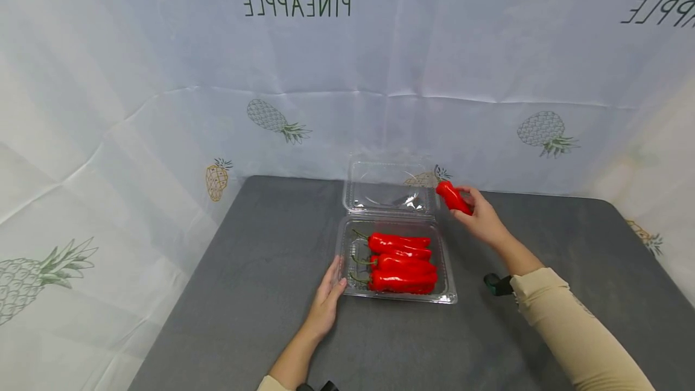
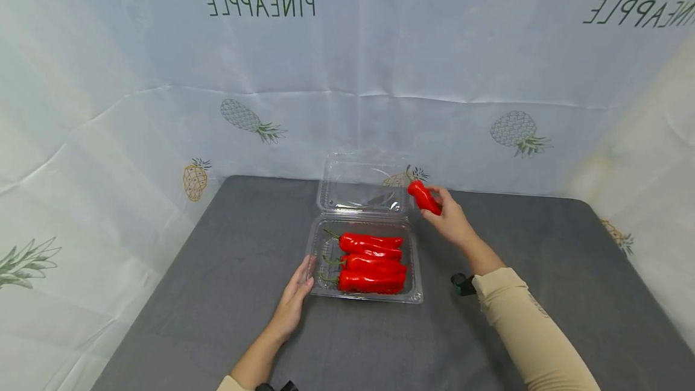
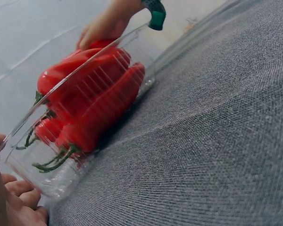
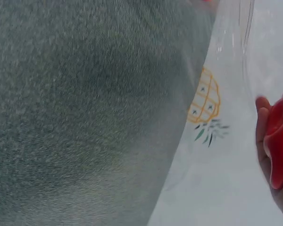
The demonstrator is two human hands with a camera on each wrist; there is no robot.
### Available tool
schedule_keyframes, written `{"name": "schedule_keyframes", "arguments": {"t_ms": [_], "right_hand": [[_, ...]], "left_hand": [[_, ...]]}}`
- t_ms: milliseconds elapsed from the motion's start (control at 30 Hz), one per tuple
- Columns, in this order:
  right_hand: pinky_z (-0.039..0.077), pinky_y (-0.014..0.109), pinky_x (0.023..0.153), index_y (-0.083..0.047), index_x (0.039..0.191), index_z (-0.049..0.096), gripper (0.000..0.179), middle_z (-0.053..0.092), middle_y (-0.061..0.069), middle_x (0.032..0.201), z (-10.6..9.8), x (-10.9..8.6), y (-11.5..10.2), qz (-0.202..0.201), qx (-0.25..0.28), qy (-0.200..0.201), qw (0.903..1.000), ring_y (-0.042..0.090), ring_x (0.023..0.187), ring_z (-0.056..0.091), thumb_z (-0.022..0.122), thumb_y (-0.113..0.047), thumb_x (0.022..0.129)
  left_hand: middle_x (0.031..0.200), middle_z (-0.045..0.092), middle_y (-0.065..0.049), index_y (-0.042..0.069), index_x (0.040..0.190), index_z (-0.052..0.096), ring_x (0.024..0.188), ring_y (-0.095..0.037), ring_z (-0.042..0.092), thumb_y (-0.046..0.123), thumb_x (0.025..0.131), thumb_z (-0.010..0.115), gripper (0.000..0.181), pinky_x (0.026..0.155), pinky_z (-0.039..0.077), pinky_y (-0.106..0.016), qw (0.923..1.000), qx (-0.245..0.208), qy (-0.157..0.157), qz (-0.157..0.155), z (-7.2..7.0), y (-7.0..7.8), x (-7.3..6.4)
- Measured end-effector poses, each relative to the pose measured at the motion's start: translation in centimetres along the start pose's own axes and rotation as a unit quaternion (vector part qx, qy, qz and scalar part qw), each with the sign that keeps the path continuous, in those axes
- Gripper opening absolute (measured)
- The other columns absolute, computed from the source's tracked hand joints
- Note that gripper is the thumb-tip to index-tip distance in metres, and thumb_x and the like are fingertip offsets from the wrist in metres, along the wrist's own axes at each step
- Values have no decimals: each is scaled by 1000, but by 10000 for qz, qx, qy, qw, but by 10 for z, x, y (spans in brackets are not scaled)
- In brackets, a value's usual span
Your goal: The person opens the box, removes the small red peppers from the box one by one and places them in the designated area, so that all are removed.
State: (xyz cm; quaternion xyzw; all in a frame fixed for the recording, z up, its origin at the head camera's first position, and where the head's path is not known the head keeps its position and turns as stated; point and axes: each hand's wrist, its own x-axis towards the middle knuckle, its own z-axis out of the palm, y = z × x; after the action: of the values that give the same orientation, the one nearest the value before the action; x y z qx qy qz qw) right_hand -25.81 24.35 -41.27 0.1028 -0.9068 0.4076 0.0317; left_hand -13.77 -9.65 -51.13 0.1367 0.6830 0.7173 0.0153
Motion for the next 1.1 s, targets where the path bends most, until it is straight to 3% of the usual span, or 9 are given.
{"name": "schedule_keyframes", "arguments": {"t_ms": [233, 333, 433, 533, 633, 700, 900, 1100], "right_hand": [[48, 56, 88, -4, 148, 12, 69, 35, 35, 138, -6, -1, 13, 601, 416, -16, 9973, 48, 117, 44, 52, -22, 95], [43, 59, 94, -11, 151, 7, 69, 26, 34, 144, -6, -1, 17, 949, 565, -63, 9939, 49, 123, 38, 43, -36, 98], [45, 54, 93, -15, 151, 9, 65, 24, 33, 147, -6, -1, 22, 1272, 641, -30, 9898, 47, 123, 37, 34, -45, 99], [52, 33, 81, -14, 149, 15, 61, 27, 32, 146, -2, 0, 28, 1454, 629, 43, 9874, 43, 118, 43, 33, -44, 99], [47, 14, 68, -11, 148, 21, 59, 32, 32, 143, 3, 3, 34, 1547, 633, 175, 9858, 39, 112, 47, 36, -41, 99], [43, 8, 64, -10, 147, 24, 57, 36, 33, 140, 7, 5, 37, 1566, 674, 307, 9849, 37, 110, 49, 38, -39, 99], [43, 8, 64, -7, 146, 26, 59, 37, 30, 141, 18, 10, 46, 1740, 786, 332, 9810, 36, 112, 49, 44, -37, 98], [47, 16, 77, -3, 146, 23, 60, 34, 30, 143, 27, 12, 52, 1837, 807, 104, 9796, 38, 120, 46, 44, -33, 98]], "left_hand": [[153, 14, -26, -6, 146, 12, 142, -40, 10, 11, 100, 39, 57, 101, 21, -2, 10000, 29, -18, -14, 0, 0, 0], [153, 14, -27, -6, 146, 12, 142, -40, 10, 11, 100, 38, 57, 101, 21, -2, 10000, 17, -31, -19, 0, 0, 0], [153, 14, -27, -7, 146, 12, 141, -40, 10, 11, 100, 38, 57, 101, 21, -2, 10000, 3, -36, 0, 0, 0, 0], [152, 14, -28, -8, 146, 12, 141, -42, 10, 10, 99, 38, 56, 101, 21, -2, 10000, -5, -23, 48, 0, -1, 0], [152, 14, -29, -8, 145, 12, 140, -42, 10, 9, 99, 38, 56, 101, 22, -3, 10000, -48, 1, 68, 1, -1, -1], [152, 14, -29, -9, 145, 12, 140, -42, 9, 9, 99, 38, 56, 101, 22, -3, 9999, -81, -1, 70, 1, -1, -1], [151, 14, -29, -8, 145, 12, 140, -41, 9, 9, 99, 38, 56, 102, 22, -3, 9999, -72, -17, 83, 1, -1, 0], [151, 14, -29, -9, 145, 12, 140, -42, 9, 9, 99, 38, 56, 101, 22, -3, 10000, -39, -24, 75, 1, 0, 0]]}}
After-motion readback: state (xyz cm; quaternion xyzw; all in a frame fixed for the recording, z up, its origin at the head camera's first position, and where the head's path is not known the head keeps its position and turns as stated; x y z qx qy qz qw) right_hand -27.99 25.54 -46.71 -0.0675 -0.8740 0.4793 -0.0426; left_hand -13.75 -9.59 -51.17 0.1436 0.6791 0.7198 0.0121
